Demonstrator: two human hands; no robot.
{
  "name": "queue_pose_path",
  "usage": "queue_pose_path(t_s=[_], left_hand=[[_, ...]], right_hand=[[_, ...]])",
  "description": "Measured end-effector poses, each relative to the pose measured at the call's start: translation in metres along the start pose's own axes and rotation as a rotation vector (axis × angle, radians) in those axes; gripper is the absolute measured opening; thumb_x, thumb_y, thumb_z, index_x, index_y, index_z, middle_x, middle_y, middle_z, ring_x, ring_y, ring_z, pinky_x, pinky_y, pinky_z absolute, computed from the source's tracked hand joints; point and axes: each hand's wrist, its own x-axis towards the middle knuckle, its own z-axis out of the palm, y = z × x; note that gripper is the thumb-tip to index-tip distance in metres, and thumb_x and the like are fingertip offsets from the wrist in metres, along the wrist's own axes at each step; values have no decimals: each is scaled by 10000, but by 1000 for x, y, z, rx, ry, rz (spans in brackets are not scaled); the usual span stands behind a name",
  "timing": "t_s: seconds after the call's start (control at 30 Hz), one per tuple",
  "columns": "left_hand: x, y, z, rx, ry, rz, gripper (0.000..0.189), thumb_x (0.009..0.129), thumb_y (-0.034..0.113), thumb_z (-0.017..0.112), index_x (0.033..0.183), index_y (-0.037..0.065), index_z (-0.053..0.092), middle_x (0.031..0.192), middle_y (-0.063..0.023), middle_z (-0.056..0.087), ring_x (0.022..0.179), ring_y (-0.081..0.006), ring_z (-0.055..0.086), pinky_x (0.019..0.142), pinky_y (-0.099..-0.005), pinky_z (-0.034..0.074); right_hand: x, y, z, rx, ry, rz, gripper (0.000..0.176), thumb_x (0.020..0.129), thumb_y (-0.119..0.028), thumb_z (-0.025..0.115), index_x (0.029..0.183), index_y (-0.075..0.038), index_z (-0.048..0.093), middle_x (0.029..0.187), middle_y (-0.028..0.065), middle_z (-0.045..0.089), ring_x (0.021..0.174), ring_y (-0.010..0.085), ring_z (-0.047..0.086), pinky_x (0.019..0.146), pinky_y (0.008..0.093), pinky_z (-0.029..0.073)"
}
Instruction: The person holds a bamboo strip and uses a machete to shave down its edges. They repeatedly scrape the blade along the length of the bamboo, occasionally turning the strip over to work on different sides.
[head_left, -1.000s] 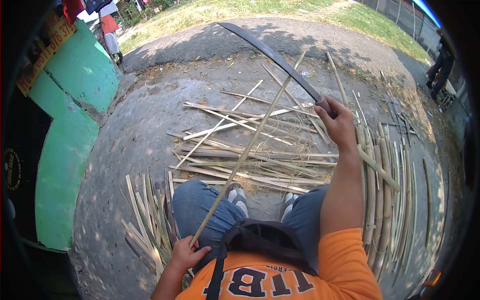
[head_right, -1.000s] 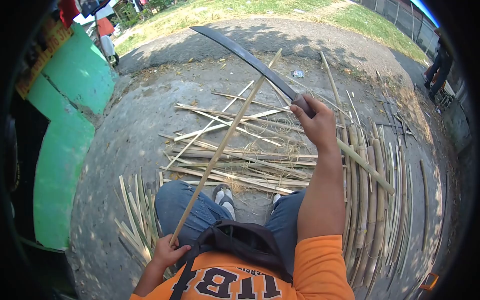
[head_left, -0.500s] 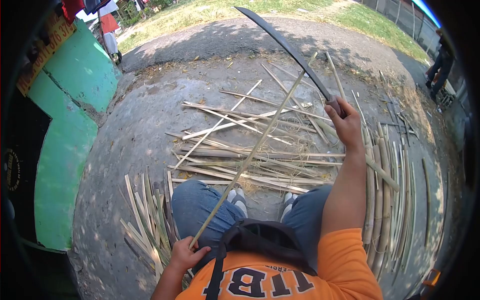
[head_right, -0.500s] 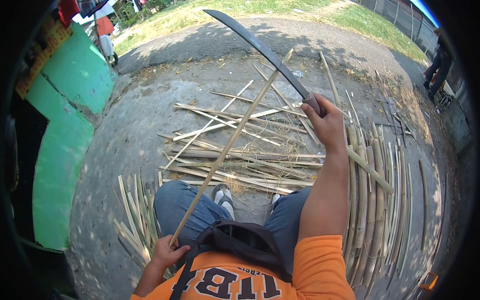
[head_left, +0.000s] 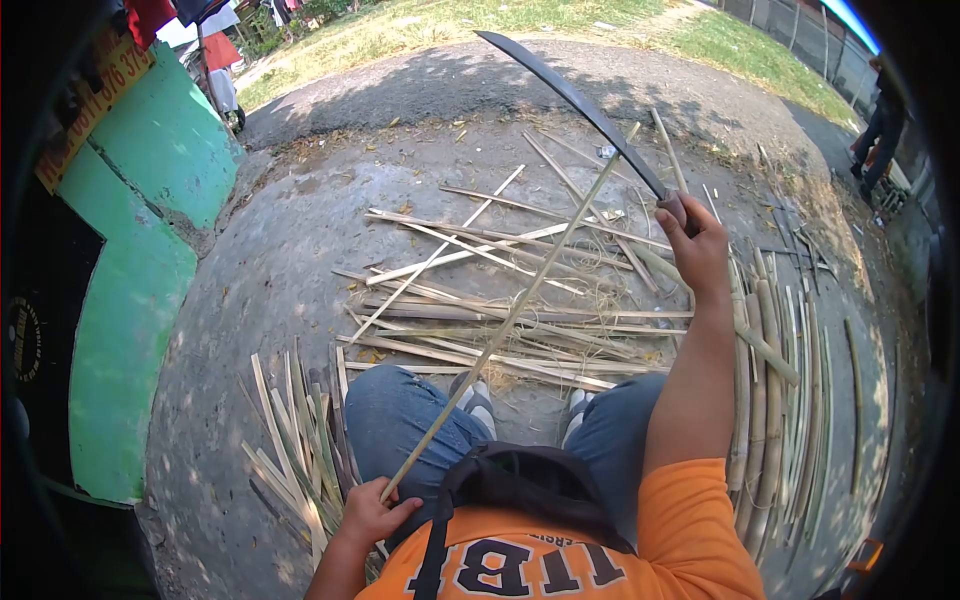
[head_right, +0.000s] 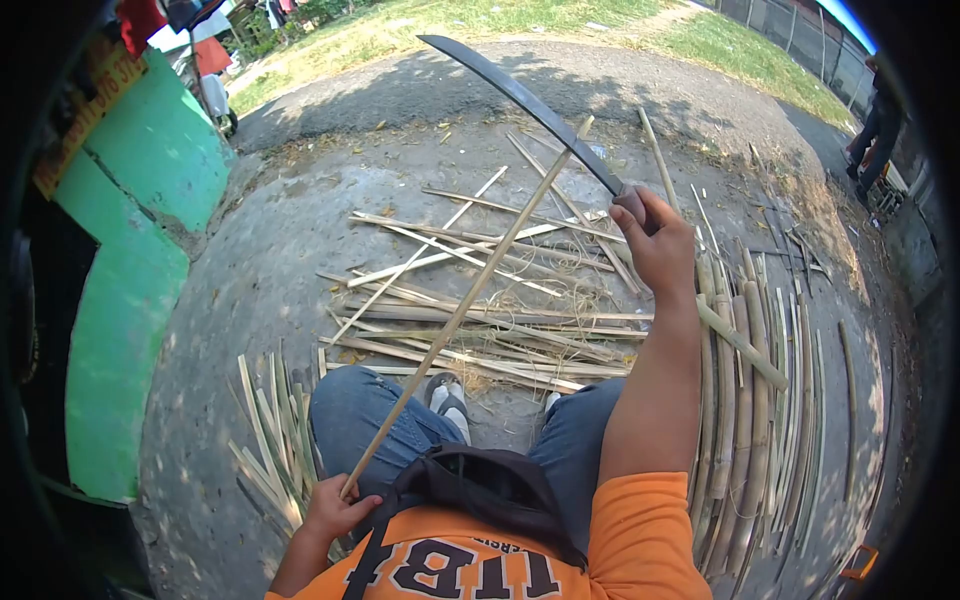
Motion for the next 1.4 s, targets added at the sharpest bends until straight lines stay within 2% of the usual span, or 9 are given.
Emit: queue_pose_path(t_s=[0.07, 0.4, 0.6, 0.73, 0.83, 1.03, 1.23, 1.37, 1.4], left_hand=[[1, 2, -3, 18, -19, 11, 522, 745, 444, 935, 747, 31, 615, 604, -103, 592, 541, -258, 588, 550, -360, 476], [1, 2, -6, -82, -62, -75, 516, 735, 417, 949, 744, 35, 603, 602, -75, 570, 547, -199, 543, 555, -344, 459], [-1, 6, -6, -8, -31, -22, 512, 739, 425, 944, 752, 35, 612, 608, -89, 586, 550, -223, 568, 562, -351, 474], [2, 5, -6, 27, -49, -24, 511, 740, 433, 941, 758, 36, 620, 615, -101, 599, 558, -245, 591, 570, -360, 488], [3, 11, -9, 35, -65, -29, 511, 739, 426, 943, 759, 34, 617, 611, -97, 590, 557, -241, 582, 567, -358, 483], [2, 3, -9, -71, -99, -108, 517, 731, 422, 952, 759, 30, 616, 616, -82, 585, 554, -223, 565, 560, -352, 471], [1, 9, -10, 3, -87, -65, 514, 731, 424, 953, 751, 33, 621, 614, -70, 581, 552, -204, 559, 554, -342, 465], [1, 1, -9, -72, -97, -54, 489, 751, 378, 955, 721, 52, 590, 602, -38, 548, 554, -147, 514, 536, -318, 434], [1, -3, -8, -121, -93, -43, 483, 759, 360, 954, 712, 60, 578, 599, -22, 535, 559, -127, 499, 532, -310, 422]], right_hand=[[2, 24, -3, 165, 52, 30, 524, 911, -298, 854, 1283, 36, 698, 1013, 67, 773, 945, 102, 666, 862, 269, 524], [-11, -19, -3, 73, -196, -98, 476, 885, -312, 868, 1236, -19, 738, 1023, 67, 743, 904, 133, 671, 825, 296, 530], [3, 6, 2, 92, -41, -35, 465, 902, -320, 848, 1250, -33, 737, 996, 83, 777, 914, 138, 699, 829, 308, 539], [2, 20, 1, -68, 172, -4, 460, 896, -327, 848, 1252, -58, 736, 973, 90, 789, 888, 140, 707, 812, 305, 539], [2, 14, -3, -212, 100, 67, 475, 882, -330, 857, 1260, -71, 734, 953, 89, 787, 898, 139, 710, 810, 303, 541], [-3, 6, 0, -53, -76, -150, 509, 878, -323, 865, 1255, -11, 726, 1028, 100, 778, 947, 144, 708, 864, 304, 547], [3, 50, 0, 175, 41, 55, 536, 910, -318, 850, 1314, -1, 697, 1100, 63, 771, 1017, 125, 689, 930, 296, 530], [9, 78, -13, -70, 224, 218, 666, 906, -543, 795, 1291, -5, 716, 1090, 101, 775, 987, 162, 706, 917, 301, 530], [9, 82, -12, -79, 260, 255, 702, 899, -622, 764, 1230, -4, 745, 1002, 86, 764, 904, 151, 690, 853, 301, 532]])
